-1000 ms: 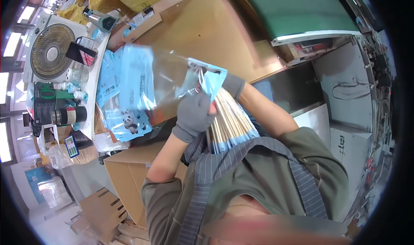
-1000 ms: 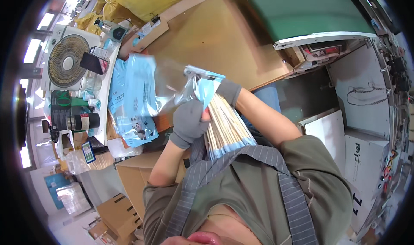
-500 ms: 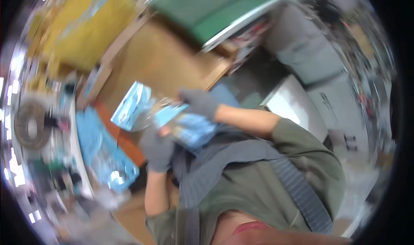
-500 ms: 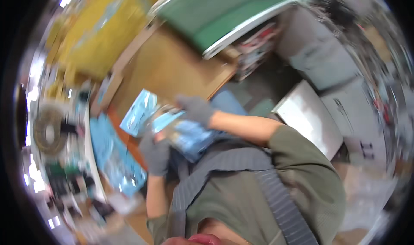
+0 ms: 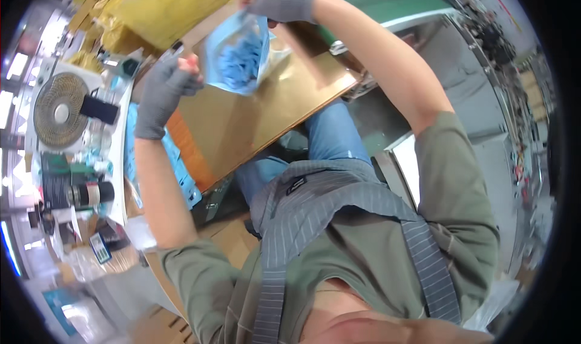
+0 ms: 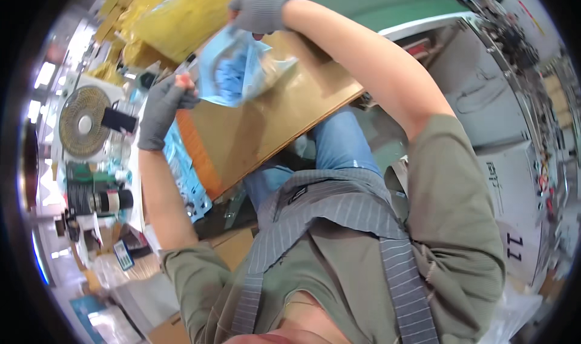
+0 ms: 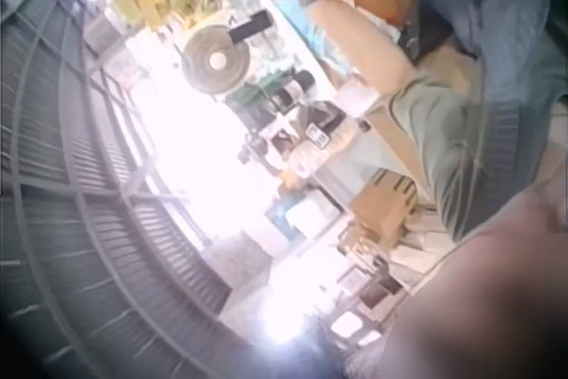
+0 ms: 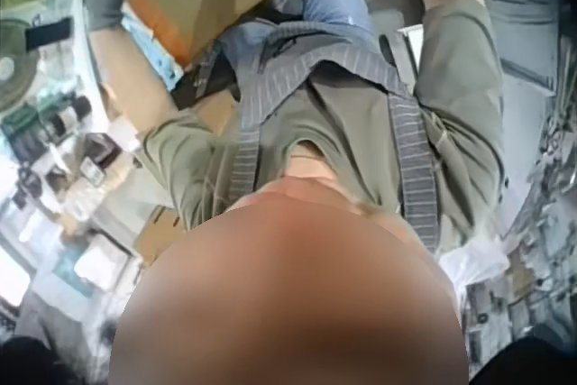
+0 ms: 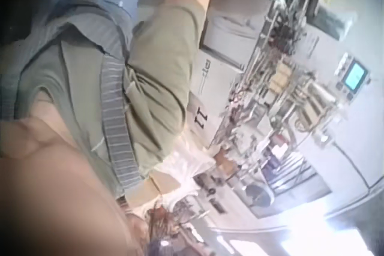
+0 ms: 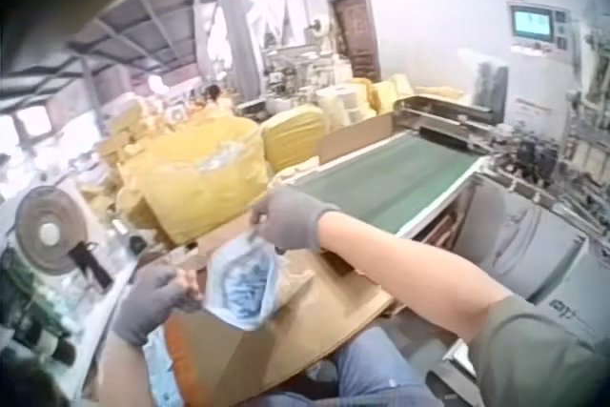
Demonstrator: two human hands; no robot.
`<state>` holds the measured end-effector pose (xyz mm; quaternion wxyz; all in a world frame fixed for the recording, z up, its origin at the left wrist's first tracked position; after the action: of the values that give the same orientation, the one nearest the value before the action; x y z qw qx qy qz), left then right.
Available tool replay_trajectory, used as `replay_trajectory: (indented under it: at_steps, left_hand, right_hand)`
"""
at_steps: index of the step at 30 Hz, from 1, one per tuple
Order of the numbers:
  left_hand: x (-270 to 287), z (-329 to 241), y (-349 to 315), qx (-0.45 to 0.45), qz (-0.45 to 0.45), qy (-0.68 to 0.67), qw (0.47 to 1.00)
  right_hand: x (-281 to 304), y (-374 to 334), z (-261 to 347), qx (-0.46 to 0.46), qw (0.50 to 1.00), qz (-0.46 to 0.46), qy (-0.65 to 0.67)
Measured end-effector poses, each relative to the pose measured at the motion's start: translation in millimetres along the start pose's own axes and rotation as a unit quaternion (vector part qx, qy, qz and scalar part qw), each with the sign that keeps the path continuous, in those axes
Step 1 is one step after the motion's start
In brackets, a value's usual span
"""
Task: Gathering bundles of thin sticks and placing them into individual plastic bags.
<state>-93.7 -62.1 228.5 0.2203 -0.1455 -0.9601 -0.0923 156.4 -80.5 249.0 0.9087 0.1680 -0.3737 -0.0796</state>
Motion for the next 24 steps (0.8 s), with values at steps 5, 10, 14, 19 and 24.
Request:
replay_trajectory:
  at_steps: [5,10,14,19,24]
  left_hand:
    - [-84.8,125.5,-78.7,0.499,0.042,-0.329,0.800]
    - [-106.9,83.1,-107.1,0.360,-0.014,-0.596,0.718]
    - [-19.1,79.6,-187.0,0.296,-0.143,-0.652,0.683]
    - [82.7,71.0,-320.3,0.314,-0.404,-0.740,0.436]
    - [151.6,129.0,-533.2,0.442,-0.567,-0.337,0.608]
  right_hand:
    - [-49.2,-31.2,29.6,0.080,0.971,-0.017,0.226]
    - [-93.2,-135.9,124.4,0.302,0.945,0.028,0.123]
    - [-63.0,-151.3,170.2,0.403,0.874,0.142,0.231]
    - [-85.0,-121.8,139.2,0.198,0.942,0.068,0.264]
    - [-129.1,-99.6,109.5,0.099,0.953,0.124,0.260]
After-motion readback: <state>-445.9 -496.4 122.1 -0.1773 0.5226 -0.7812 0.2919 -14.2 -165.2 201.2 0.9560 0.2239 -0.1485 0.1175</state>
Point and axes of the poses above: each hand's wrist, its own y-axis towards the middle knuckle, its own x-axis out of the back of the hand, z = x × y, the point moved 5 cm from there along y, towards the middle knuckle, and after that the axes turned 14 degrees about -z, right-handed, at the moved point
